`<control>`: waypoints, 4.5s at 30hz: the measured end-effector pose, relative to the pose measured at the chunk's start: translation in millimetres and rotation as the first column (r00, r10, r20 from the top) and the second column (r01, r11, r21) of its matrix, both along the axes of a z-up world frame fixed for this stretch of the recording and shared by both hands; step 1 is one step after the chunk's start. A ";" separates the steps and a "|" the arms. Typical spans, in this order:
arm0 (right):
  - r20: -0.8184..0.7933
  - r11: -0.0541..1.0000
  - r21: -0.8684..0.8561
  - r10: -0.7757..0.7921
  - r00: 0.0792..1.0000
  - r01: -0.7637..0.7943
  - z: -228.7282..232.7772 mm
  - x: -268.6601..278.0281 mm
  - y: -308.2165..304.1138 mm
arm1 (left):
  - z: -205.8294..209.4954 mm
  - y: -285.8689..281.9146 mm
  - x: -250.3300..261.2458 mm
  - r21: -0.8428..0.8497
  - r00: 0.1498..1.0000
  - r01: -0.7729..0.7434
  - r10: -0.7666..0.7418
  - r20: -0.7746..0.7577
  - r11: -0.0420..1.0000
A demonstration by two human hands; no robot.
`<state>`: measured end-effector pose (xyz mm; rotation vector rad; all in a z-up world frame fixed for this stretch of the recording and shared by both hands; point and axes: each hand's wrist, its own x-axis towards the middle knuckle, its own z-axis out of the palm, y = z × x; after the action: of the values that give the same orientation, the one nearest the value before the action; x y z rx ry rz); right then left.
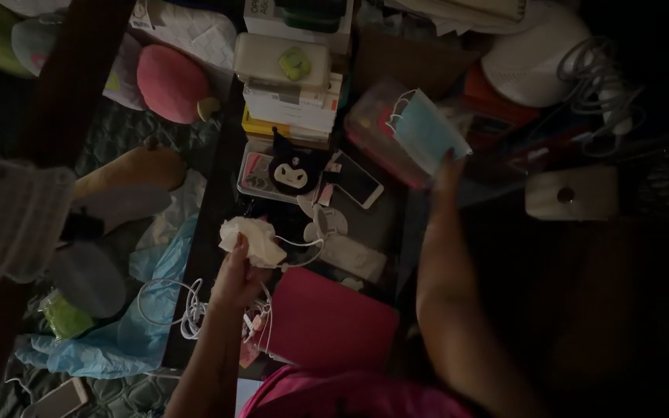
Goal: The person folds a colorful mat and places it on a shelf, then coils multiple white and pink charging cables and adapters on a bed. They move to a desk, handle a face mask and a tablet with a pink case, and place the tablet on a small fan. The person continues to coil cables and place them on the desk.
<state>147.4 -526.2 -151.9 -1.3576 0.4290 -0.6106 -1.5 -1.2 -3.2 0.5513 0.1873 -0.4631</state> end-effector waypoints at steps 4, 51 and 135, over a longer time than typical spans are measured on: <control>-0.238 0.995 -0.083 0.033 0.971 -0.054 -1.6 11.8 -32.9 | -5.8 -0.7 0.6 0.040 0.999 0.021 -0.022 0.025 0.999; -0.115 0.340 -0.940 -0.377 0.919 0.022 72.1 76.1 8.0 | -19.5 5.0 -5.4 -0.166 0.995 -0.063 0.074 0.062 0.984; -0.648 0.386 -0.410 0.515 0.562 -0.826 -63.3 -177.6 136.3 | -60.3 1.3 -29.1 -0.129 0.996 0.038 -0.049 -0.078 0.991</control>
<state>-30.3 -389.9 -215.1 -2.2356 -0.1197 0.3403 -30.6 0.1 -63.5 0.4129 0.2219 -0.5363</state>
